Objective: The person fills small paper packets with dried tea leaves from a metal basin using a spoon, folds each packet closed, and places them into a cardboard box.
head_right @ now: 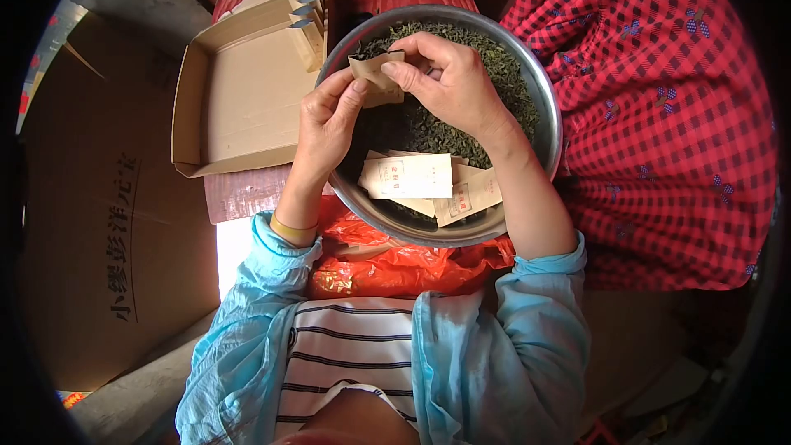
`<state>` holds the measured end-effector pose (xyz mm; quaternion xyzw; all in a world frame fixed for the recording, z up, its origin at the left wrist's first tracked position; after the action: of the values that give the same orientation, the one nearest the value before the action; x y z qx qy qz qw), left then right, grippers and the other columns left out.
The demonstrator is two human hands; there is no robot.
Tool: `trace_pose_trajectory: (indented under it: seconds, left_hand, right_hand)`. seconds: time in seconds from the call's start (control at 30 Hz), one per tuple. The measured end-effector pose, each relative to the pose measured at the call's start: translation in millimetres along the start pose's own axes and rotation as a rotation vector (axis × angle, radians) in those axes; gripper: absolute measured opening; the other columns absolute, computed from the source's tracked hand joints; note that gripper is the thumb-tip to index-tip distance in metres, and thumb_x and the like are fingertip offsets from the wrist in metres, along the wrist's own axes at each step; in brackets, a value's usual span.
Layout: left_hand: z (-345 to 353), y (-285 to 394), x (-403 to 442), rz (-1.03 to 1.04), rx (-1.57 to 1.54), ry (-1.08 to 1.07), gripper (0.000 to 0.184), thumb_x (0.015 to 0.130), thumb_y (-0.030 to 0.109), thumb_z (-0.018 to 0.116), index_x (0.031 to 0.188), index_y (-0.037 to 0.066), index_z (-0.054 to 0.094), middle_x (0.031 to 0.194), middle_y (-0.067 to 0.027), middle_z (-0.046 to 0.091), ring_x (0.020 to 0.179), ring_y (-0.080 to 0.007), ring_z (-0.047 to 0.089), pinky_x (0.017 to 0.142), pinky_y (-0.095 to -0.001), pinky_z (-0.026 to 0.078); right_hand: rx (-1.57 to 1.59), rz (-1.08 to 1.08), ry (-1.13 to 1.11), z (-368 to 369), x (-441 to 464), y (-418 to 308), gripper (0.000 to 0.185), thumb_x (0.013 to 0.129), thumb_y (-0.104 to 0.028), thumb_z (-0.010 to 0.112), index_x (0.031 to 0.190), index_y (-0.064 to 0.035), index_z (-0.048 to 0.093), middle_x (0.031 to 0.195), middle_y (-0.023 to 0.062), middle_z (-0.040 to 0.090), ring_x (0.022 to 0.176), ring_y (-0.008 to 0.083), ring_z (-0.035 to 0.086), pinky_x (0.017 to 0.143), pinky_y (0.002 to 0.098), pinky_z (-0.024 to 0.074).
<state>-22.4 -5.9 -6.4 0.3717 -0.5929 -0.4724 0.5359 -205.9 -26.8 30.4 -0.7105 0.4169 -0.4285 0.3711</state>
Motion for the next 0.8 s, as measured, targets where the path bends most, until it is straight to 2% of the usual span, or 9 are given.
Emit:
trace_pose_trajectory:
  seconds: [0.07, 0.13, 0.17, 0.23, 0.37, 0.43, 0.53, 0.73, 0.8]
  left_hand:
    - [-1, -2, 0, 0.034, -0.026, 0.038, 0.018, 0.1, 0.012, 0.062, 0.104, -0.005, 0.067, 0.085, 0.0041, 0.06, 0.08, -0.0055, 0.051, 0.07, -0.0209, 0.044]
    - [-2, -5, 0, -0.017, -0.003, 0.03, 0.019, 0.1, 0.011, 0.061, 0.109, -0.005, 0.068, 0.09, 0.0021, 0.063, 0.085, -0.0063, 0.054, 0.076, -0.0213, 0.046]
    - [-2, -6, 0, -0.017, -0.003, 0.031, 0.019, 0.1, 0.011, 0.061, 0.109, -0.005, 0.068, 0.09, 0.0021, 0.063, 0.085, -0.0063, 0.054, 0.076, -0.0213, 0.046]
    - [-2, -7, 0, -0.047, 0.003, 0.014, 0.022, 0.101, 0.01, 0.06, 0.115, -0.005, 0.068, 0.095, -0.0004, 0.067, 0.091, -0.0074, 0.057, 0.082, -0.022, 0.048]
    - [-1, -11, 1, -0.039, -0.053, -0.02, 0.022, 0.1, 0.009, 0.06, 0.116, -0.005, 0.067, 0.099, -0.0021, 0.068, 0.094, -0.008, 0.059, 0.084, -0.0224, 0.049]
    - [-1, -8, 0, -0.012, 0.097, -0.058, 0.023, 0.1, 0.01, 0.06, 0.117, -0.005, 0.067, 0.099, -0.0022, 0.069, 0.095, -0.0082, 0.06, 0.085, -0.0228, 0.049]
    - [1, -10, 1, -0.033, 0.115, -0.08, 0.023, 0.1, 0.009, 0.058, 0.115, -0.006, 0.066, 0.094, -0.0103, 0.072, 0.089, -0.013, 0.064, 0.082, -0.0286, 0.052]
    - [-4, -12, 3, -0.044, 0.103, 0.016, 0.022, 0.1, 0.009, 0.057, 0.113, -0.005, 0.068, 0.093, -0.0056, 0.072, 0.086, -0.0122, 0.064, 0.079, -0.0274, 0.052]
    - [-5, -11, 3, -0.059, 0.067, -0.008, 0.023, 0.101, 0.01, 0.057, 0.114, -0.005, 0.068, 0.095, -0.0048, 0.071, 0.086, -0.0118, 0.063, 0.08, -0.0271, 0.052]
  right_hand:
    - [-0.006, 0.036, -0.011, -3, 1, -4, 0.029, 0.09, -0.011, 0.073, 0.114, 0.0012, 0.063, 0.095, 0.0025, 0.066, 0.08, 0.0055, 0.06, 0.067, 0.0193, 0.0509]
    - [-0.199, -0.196, 0.075, -5, 2, -17, 0.026, 0.086, -0.005, 0.072, 0.112, -0.0027, 0.065, 0.114, 0.0073, 0.066, 0.094, 0.0115, 0.063, 0.073, 0.0236, 0.0525]
    - [-0.199, -0.196, 0.074, -6, 2, -19, 0.026, 0.086, -0.005, 0.072, 0.112, -0.0027, 0.065, 0.114, 0.0073, 0.066, 0.094, 0.0115, 0.063, 0.073, 0.0236, 0.0525]
    - [-0.368, -0.335, 0.069, -7, 0, -25, 0.028, 0.079, 0.001, 0.067, 0.107, -0.0044, 0.066, 0.13, 0.011, 0.06, 0.108, 0.0227, 0.063, 0.082, 0.032, 0.0531]
    - [-0.545, -0.376, 0.054, 1, -2, -28, 0.022, 0.076, 0.003, 0.061, 0.098, -0.0014, 0.065, 0.13, 0.013, 0.061, 0.113, 0.0308, 0.062, 0.089, 0.039, 0.0516]
    - [-0.697, -0.305, -0.064, 7, -6, -26, 0.015, 0.076, 0.001, 0.059, 0.09, 0.0003, 0.063, 0.13, 0.0129, 0.061, 0.118, 0.0335, 0.058, 0.094, 0.0424, 0.0498]
    - [-0.694, -0.27, -0.091, 8, -9, -22, 0.01, 0.076, 0.0, 0.057, 0.086, 0.002, 0.062, 0.13, 0.0128, 0.061, 0.12, 0.0327, 0.058, 0.096, 0.0416, 0.0496]
    - [-0.381, -0.313, 0.054, -7, 0, -20, 0.021, 0.077, 0.002, 0.061, 0.097, 0.0015, 0.066, 0.128, 0.0162, 0.063, 0.119, 0.027, 0.062, 0.096, 0.0364, 0.0491]
    - [-0.283, -0.289, 0.013, -7, -1, -20, 0.017, 0.083, -0.002, 0.065, 0.099, 0.0011, 0.065, 0.12, 0.0155, 0.066, 0.11, 0.0245, 0.065, 0.091, 0.0344, 0.0509]
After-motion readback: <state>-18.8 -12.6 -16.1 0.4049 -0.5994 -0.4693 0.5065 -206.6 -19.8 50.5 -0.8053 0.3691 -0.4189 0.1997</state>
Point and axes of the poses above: each hand's wrist, its own x-axis towards the middle knuckle, its own z-axis out of the palm, y = z × x, the point moved 2 cm from there along x, towards the middle knuckle
